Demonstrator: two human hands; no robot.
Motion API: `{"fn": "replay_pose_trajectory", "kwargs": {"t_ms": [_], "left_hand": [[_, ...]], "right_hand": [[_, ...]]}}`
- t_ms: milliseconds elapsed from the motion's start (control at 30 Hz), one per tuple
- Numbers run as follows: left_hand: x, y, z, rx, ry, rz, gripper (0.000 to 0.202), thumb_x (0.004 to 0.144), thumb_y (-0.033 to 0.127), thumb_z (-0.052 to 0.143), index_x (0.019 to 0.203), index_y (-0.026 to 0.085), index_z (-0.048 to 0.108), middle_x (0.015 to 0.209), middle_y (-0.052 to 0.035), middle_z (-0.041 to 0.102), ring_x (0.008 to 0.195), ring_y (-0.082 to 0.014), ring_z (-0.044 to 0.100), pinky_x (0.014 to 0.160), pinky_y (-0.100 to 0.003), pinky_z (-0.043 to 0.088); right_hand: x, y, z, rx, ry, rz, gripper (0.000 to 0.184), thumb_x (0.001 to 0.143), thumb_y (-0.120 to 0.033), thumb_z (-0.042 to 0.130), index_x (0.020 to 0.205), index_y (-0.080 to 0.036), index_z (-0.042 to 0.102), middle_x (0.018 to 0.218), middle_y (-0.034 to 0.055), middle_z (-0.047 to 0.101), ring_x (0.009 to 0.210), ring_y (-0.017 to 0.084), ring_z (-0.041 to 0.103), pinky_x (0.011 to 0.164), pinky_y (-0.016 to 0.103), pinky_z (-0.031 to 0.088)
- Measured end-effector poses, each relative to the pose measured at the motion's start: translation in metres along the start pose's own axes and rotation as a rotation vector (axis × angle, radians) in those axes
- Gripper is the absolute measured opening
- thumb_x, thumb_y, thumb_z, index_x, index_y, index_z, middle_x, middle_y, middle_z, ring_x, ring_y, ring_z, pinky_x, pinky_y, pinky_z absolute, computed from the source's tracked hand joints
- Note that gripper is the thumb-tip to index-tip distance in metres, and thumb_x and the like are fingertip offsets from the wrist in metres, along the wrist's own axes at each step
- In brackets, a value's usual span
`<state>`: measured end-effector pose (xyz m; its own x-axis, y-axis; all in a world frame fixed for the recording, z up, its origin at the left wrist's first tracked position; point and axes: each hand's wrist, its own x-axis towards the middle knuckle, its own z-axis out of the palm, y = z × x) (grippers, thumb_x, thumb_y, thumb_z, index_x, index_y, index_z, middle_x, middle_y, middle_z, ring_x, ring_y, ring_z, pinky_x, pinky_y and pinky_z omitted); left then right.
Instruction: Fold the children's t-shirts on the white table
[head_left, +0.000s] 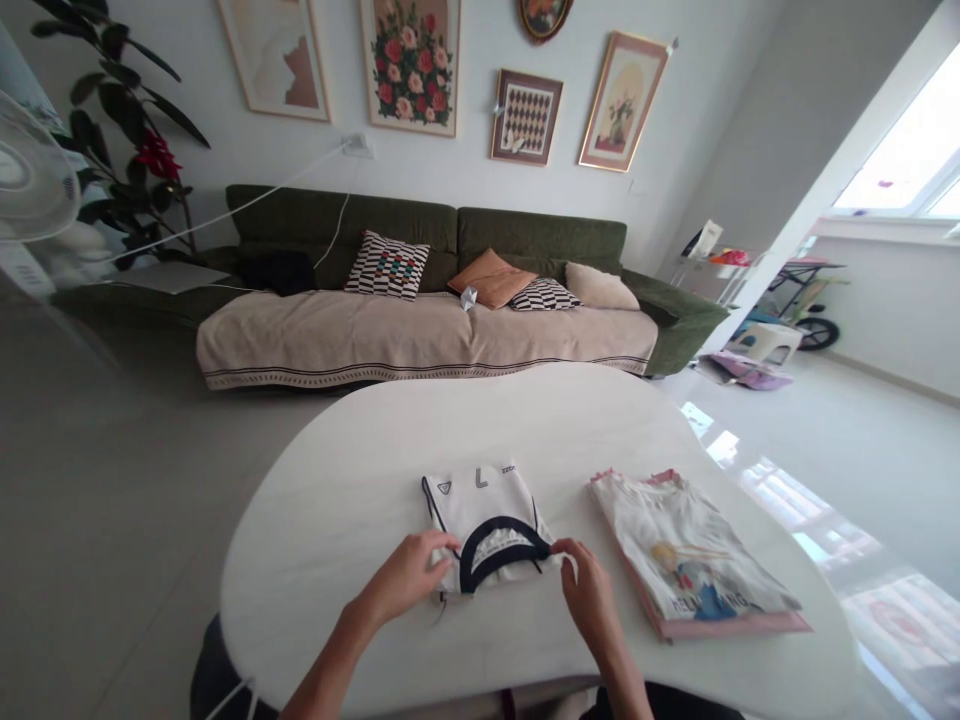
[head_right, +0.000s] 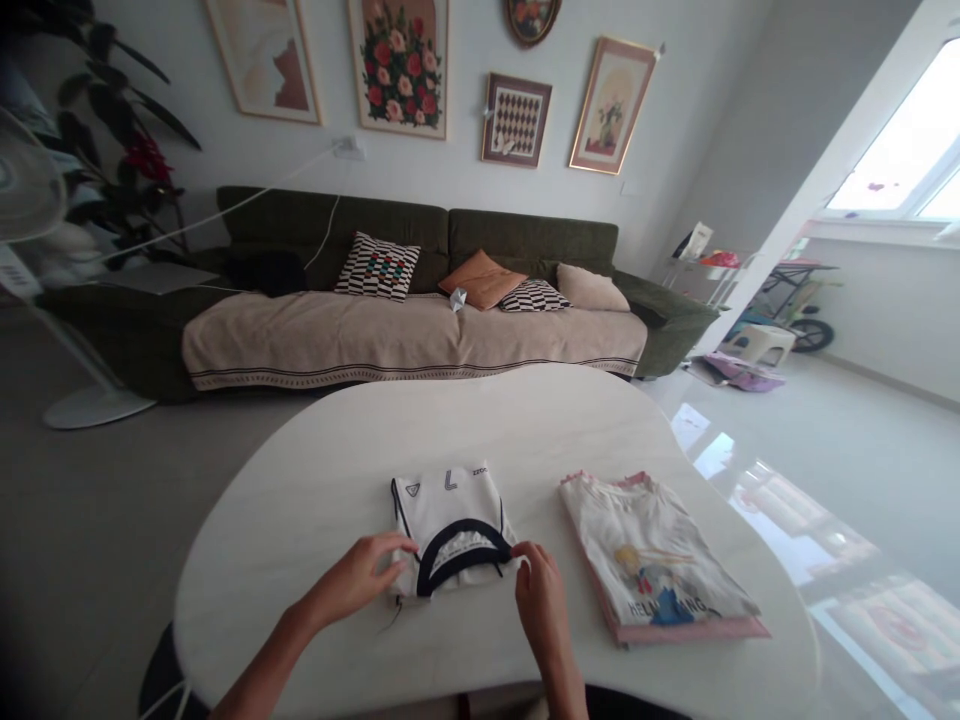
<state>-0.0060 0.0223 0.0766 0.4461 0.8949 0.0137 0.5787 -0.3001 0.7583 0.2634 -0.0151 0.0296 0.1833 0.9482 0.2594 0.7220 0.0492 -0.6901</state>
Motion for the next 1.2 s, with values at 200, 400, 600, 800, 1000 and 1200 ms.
{"fn": "replay_pose_trajectory", "kwargs": {"t_ms": [200,400,600,800,1000,1200], "left_hand": [[0.072,-0.019,0.033,0.317,0.133,0.033,0.042,0.074,0.009,0.039,0.105,0.027,0.06,0.115,-0.0009,0.059,0.114,-0.0182,0.046,0.101,-0.04,0.027],[0.072,-0.028,0.04,0.384,0.19,0.025,0.042,0.079,0.013,0.038,0.114,0.03,0.054,0.115,-0.0019,0.058,0.11,-0.0194,0.047,0.105,-0.05,0.007],[0.043,-0.026,0.038,0.489,0.256,-0.016,0.037,0.083,0.016,0.033,0.11,0.028,0.056,0.105,-0.0027,0.062,0.098,-0.0216,0.051,0.102,-0.056,0.006],[-0.003,0.008,0.075,0.539,0.218,-0.029,0.035,0.082,0.016,0.034,0.109,0.022,0.056,0.1,-0.0066,0.061,0.1,-0.0249,0.047,0.098,-0.056,0.017],[-0.019,0.037,0.102,0.433,0.058,0.08,0.032,0.082,0.018,0.038,0.11,0.025,0.052,0.11,-0.0029,0.057,0.104,-0.0213,0.047,0.102,-0.054,0.015],[0.011,0.019,0.075,0.413,0.11,0.197,0.033,0.084,0.013,0.032,0.103,0.024,0.057,0.105,-0.0024,0.061,0.101,-0.0173,0.052,0.104,-0.047,0.019]], "right_hand": [[-0.031,-0.087,0.075,-0.029,-0.139,-0.27,0.034,0.077,-0.013,0.038,0.103,-0.022,0.058,0.109,0.0068,0.059,0.106,0.019,0.051,0.091,0.034,0.04],[-0.054,-0.097,0.107,-0.197,-0.224,-0.171,0.036,0.081,-0.026,0.045,0.118,-0.025,0.049,0.122,0.0055,0.054,0.118,0.024,0.043,0.099,0.05,0.028],[-0.046,-0.077,0.07,-0.291,-0.179,-0.153,0.021,0.087,-0.029,0.035,0.085,-0.026,0.057,0.097,0.0013,0.063,0.102,0.021,0.052,0.097,0.054,0.024],[-0.015,-0.051,0.066,-0.458,-0.058,-0.011,0.029,0.088,-0.027,0.031,0.105,-0.023,0.054,0.107,0.0083,0.06,0.115,0.028,0.041,0.096,0.06,0.016],[0.029,-0.035,0.072,-0.487,-0.113,0.0,0.035,0.083,-0.014,0.034,0.11,-0.023,0.055,0.111,0.0091,0.057,0.129,0.025,0.023,0.1,0.053,0.016],[0.038,-0.025,0.06,-0.354,-0.109,-0.158,0.042,0.082,-0.01,0.03,0.115,-0.024,0.053,0.121,0.0041,0.053,0.127,0.02,0.027,0.1,0.042,0.025]]}}
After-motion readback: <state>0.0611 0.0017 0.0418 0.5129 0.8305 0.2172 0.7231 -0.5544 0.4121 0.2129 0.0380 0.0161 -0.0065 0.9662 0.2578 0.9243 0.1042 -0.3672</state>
